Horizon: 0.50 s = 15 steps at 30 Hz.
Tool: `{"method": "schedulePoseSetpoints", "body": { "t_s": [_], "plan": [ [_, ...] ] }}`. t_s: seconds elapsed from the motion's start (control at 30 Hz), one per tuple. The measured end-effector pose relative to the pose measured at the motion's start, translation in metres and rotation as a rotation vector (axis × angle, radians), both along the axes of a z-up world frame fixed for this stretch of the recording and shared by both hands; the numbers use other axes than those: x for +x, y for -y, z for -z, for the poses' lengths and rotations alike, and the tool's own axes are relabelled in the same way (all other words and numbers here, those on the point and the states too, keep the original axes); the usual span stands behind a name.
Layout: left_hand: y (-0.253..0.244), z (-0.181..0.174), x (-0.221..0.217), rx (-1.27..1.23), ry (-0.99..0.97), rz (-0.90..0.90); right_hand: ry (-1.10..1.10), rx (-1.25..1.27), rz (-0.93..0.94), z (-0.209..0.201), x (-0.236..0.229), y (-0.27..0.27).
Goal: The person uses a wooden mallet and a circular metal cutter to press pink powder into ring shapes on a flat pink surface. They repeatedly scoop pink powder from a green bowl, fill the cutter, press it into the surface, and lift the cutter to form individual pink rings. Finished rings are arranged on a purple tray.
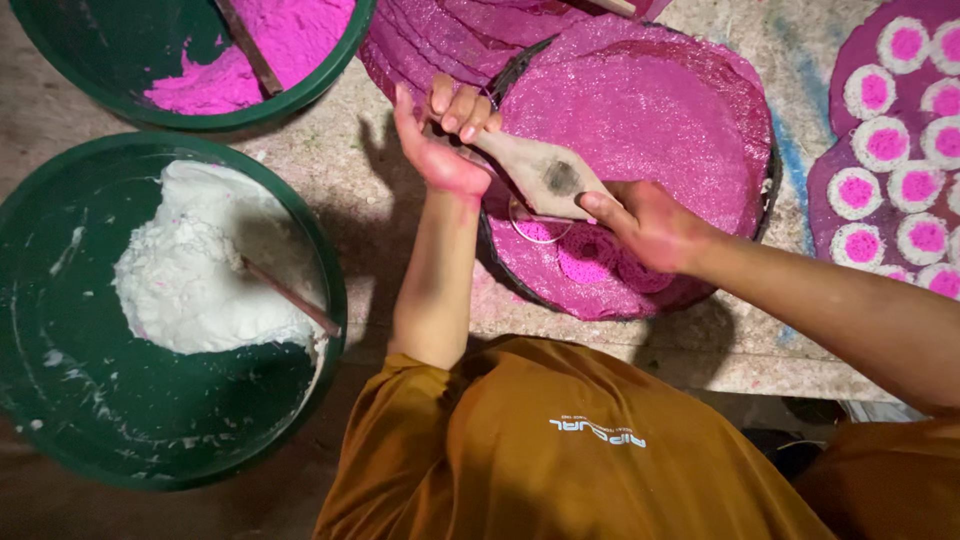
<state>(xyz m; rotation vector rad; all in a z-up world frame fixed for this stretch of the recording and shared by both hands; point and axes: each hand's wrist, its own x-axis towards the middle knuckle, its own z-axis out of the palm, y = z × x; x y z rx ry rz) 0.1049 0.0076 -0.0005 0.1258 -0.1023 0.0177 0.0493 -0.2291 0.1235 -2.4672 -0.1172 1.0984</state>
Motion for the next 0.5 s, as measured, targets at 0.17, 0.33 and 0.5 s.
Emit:
{"method": "schedulePoseSetpoints", "body": {
  "t_s": [0.17, 0.33, 0.5],
  "plan": [
    [0.032, 0.016, -0.006, -0.082, -0.133, -0.002, -0.022, -0.045, -0.008, -0.001, 0.002, 0.023],
    [0.049, 0.008, 0.016, -0.080, -0.010, 0.010, 0.238, 0.026, -0.039, 0.009, 0.012, 0.045],
    [0.030, -0.009, 0.018, 0.248, -0.352, 0.201, 0.244, 0.322, 0.102, 0.026, 0.007, 0.059]
  ]
}}
